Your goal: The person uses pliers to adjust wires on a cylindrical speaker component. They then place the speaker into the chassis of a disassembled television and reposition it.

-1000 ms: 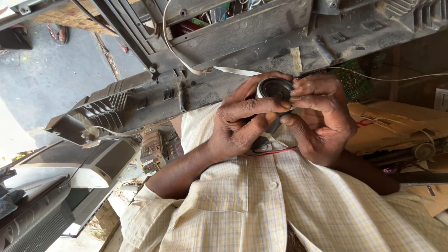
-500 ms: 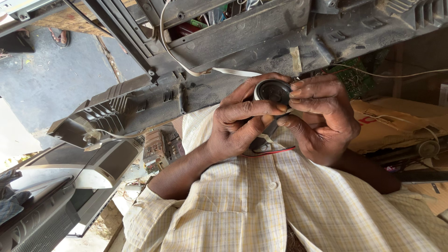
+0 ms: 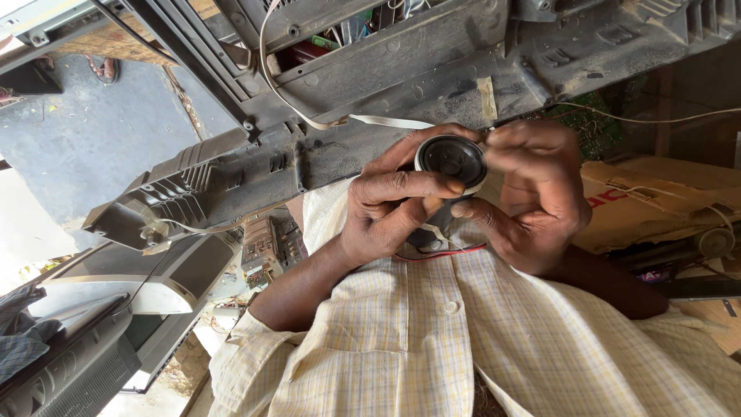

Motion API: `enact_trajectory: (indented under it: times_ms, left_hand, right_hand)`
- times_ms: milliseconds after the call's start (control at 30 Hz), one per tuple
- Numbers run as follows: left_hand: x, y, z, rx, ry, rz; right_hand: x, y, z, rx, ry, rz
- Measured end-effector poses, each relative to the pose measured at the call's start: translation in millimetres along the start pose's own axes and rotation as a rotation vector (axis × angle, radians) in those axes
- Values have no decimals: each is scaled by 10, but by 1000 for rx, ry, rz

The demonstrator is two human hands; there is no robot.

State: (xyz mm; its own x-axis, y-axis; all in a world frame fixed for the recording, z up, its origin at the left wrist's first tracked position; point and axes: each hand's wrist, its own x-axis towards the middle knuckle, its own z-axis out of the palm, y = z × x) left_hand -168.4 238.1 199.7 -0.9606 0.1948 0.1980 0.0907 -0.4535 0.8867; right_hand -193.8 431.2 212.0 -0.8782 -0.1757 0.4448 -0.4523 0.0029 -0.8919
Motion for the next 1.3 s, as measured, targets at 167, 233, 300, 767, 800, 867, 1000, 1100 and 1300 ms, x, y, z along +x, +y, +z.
enact_trajectory:
  times_ms: [167, 233, 300, 767, 800, 867, 1000, 1100, 1300]
  left_hand:
    - [-8, 3, -12, -2, -8, -6]
    - [-2, -6, -17, 5, -16, 8]
    - [0, -10, -17, 21, -16, 5]
    - [45, 29, 34, -78, 190, 35]
    - [56, 32, 43, -76, 213, 46]
    - [77, 47, 31, -49, 232, 63]
    - [74, 52, 41, 42, 246, 97]
    - [48, 34, 58, -134, 303, 68]
    - [24, 14, 43, -286, 301, 13]
  right_hand:
    - [-35, 11, 5, -31, -37, 10]
    - [-41, 16, 5, -45, -25, 7]
    - [-44, 14, 3, -54, -24, 0]
    - [17, -49, 27, 353, -237, 451]
    - [23, -46, 27, 406, -255, 503]
    - [29, -35, 30, 516, -284, 606]
    - [17, -8, 42, 476, -340, 703]
    - [-9, 3, 52, 460, -341, 706]
    - [-33, -6, 72, 321, -373, 638]
